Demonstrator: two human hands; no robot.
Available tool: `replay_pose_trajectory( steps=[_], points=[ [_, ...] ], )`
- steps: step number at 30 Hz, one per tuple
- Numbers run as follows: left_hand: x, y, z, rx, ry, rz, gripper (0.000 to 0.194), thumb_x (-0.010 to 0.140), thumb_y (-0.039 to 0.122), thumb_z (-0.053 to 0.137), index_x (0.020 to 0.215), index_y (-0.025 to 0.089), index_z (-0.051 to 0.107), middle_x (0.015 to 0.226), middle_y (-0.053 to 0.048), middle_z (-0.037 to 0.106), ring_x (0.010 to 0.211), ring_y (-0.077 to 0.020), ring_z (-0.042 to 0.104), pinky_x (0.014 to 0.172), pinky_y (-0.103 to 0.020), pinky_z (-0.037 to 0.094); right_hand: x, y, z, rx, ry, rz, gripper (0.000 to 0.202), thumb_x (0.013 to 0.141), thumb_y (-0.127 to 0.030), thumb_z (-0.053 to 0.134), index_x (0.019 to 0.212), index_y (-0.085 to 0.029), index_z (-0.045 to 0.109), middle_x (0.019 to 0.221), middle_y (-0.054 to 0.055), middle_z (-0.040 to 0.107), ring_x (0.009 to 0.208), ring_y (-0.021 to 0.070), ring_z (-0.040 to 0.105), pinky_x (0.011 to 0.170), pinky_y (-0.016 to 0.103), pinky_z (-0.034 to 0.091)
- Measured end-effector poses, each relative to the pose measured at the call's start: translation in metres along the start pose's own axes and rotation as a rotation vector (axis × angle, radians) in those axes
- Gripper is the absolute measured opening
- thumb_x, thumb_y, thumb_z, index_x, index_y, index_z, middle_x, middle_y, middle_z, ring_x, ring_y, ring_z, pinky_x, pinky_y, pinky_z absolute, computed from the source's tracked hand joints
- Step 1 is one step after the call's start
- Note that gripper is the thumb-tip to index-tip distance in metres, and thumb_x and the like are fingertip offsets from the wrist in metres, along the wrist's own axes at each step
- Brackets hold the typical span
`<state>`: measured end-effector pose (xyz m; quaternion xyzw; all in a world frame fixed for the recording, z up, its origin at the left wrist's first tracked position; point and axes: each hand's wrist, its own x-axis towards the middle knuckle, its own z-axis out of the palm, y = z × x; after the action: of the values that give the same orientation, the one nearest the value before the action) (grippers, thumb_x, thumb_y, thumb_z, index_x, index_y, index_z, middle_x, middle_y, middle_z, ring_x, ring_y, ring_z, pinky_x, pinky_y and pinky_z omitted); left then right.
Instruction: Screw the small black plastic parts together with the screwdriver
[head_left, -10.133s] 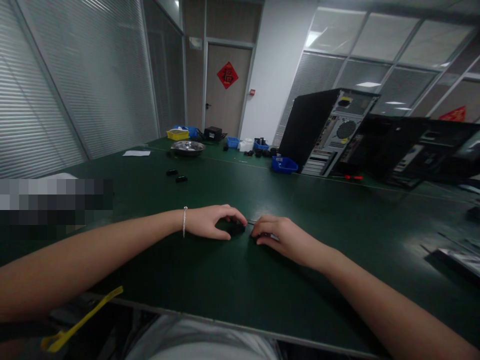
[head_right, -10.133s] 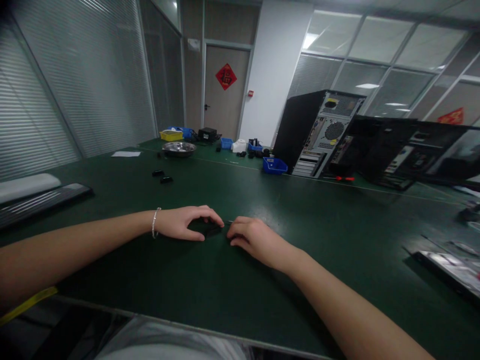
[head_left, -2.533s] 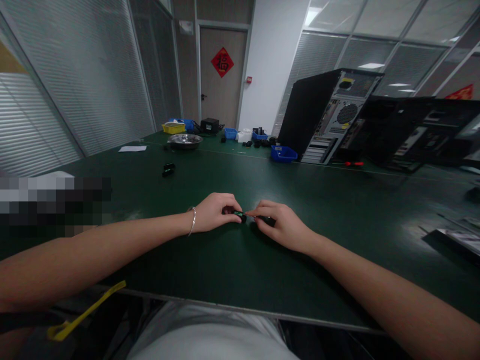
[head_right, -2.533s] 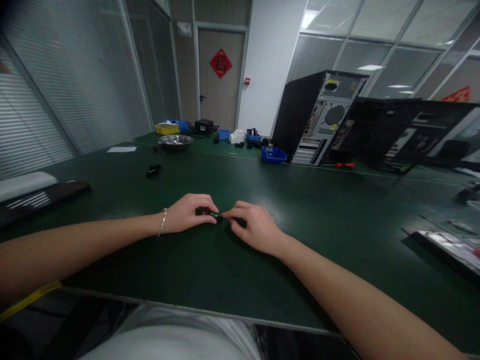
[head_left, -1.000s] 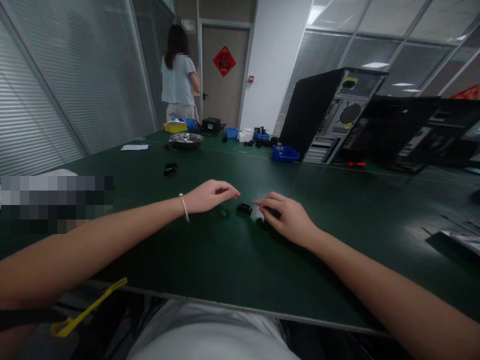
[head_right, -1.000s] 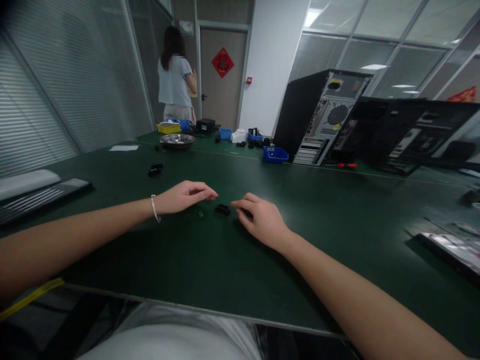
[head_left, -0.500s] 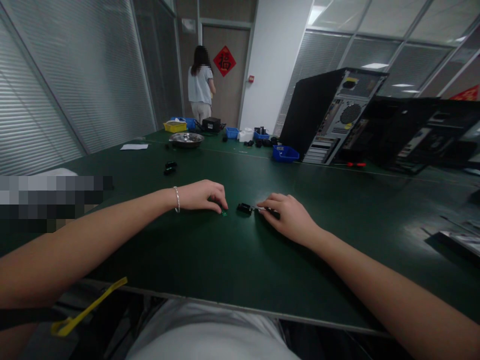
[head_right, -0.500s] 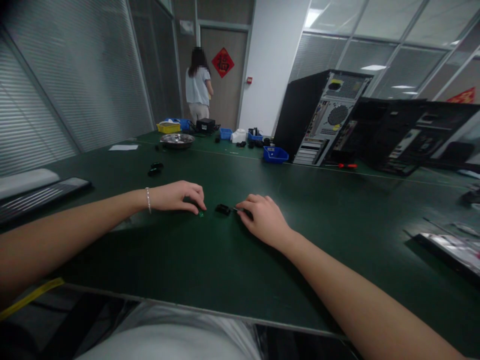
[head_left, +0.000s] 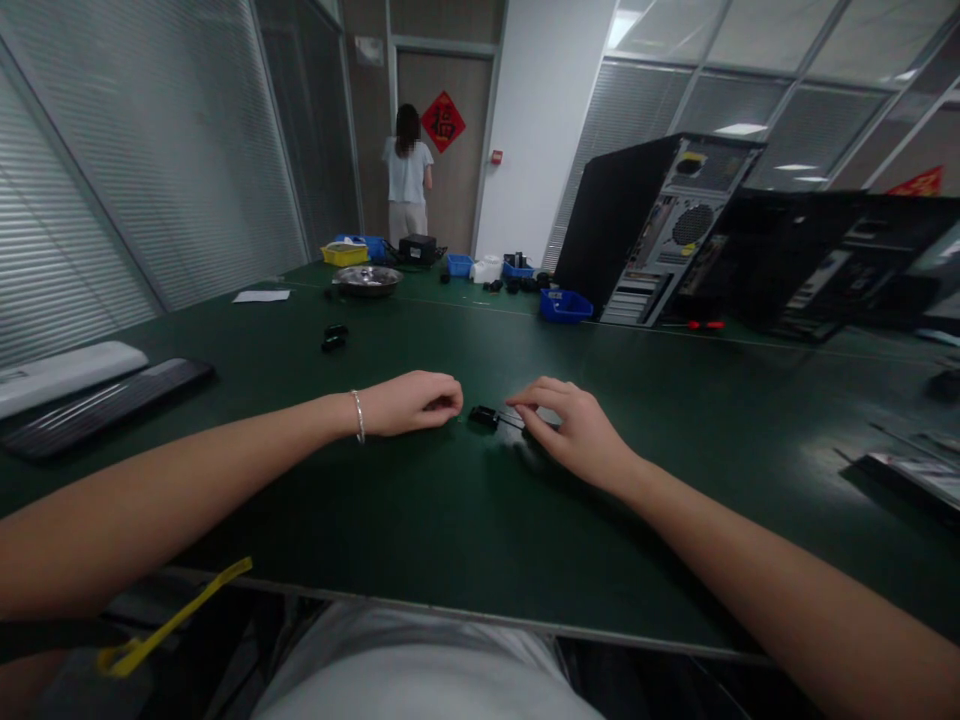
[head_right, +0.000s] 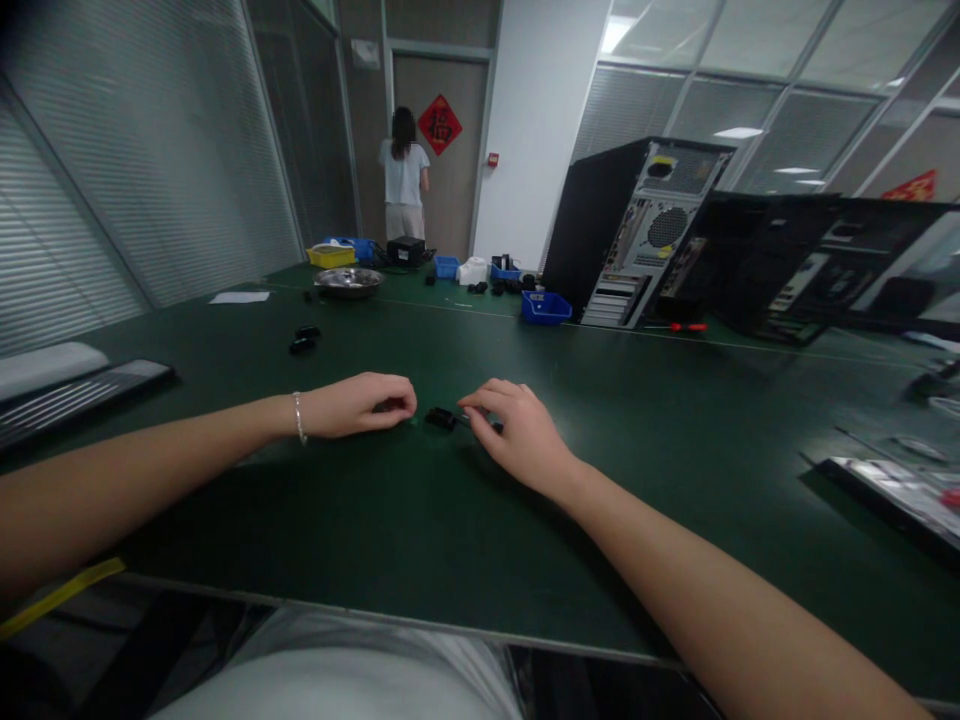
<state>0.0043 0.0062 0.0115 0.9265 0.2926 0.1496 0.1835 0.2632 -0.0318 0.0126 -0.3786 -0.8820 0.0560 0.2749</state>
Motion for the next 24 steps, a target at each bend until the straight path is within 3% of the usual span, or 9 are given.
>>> replay_pose_trajectory(
  steps=[5,8,11,19,24],
  points=[
    [0.010,0.019,0.015,-0.405,0.221,-0.153,0.016,0.088,0.027,0.055,0.092,0.013,0.060,0.080,-0.003,0.061,0.070,-0.0133,0.057,0.063,-0.024,0.045,0.000,-0.009,0.008,0.192,0.080,0.001,0.019,0.089,-0.020,0.055,0.106,-0.020,0.062,0.093,0.006,0.064,0.081,0.0172,0.061,0.073,0.030,0.049],
    [0.015,0.031,0.024,-0.679,0.281,-0.248,0.016,0.086,0.026,0.058,0.092,0.011,0.059,0.079,-0.005,0.064,0.069,-0.0128,0.060,0.065,-0.026,0.049,0.001,-0.014,0.015,0.262,0.126,0.019,0.024,0.085,-0.020,0.061,0.108,-0.020,0.055,0.097,0.005,0.062,0.081,0.0167,0.061,0.073,0.030,0.051],
    [0.018,0.039,0.030,-0.808,0.329,-0.320,0.014,0.084,0.023,0.061,0.088,0.010,0.060,0.075,-0.004,0.065,0.066,-0.0115,0.060,0.064,-0.025,0.049,0.002,-0.016,0.018,0.233,0.134,-0.001,0.023,0.083,-0.019,0.064,0.103,-0.020,0.054,0.094,0.005,0.060,0.079,0.0165,0.060,0.071,0.029,0.050],
    [0.019,0.045,0.038,-0.802,0.385,-0.318,0.013,0.081,0.023,0.063,0.084,0.010,0.061,0.073,0.000,0.060,0.067,-0.0108,0.056,0.063,-0.023,0.045,0.004,-0.017,0.021,0.169,0.154,-0.004,0.013,0.082,-0.019,0.064,0.091,-0.019,0.054,0.084,0.003,0.058,0.073,0.0152,0.057,0.065,0.027,0.048],
    [0.018,0.039,0.036,-0.572,0.376,-0.248,0.018,0.085,0.028,0.057,0.089,0.012,0.062,0.082,-0.003,0.060,0.073,-0.0140,0.056,0.066,-0.025,0.045,0.004,-0.016,0.019,0.205,0.162,0.006,0.016,0.082,-0.014,0.061,0.096,-0.019,0.055,0.087,0.003,0.059,0.074,0.0152,0.058,0.067,0.028,0.050]
  ],
)
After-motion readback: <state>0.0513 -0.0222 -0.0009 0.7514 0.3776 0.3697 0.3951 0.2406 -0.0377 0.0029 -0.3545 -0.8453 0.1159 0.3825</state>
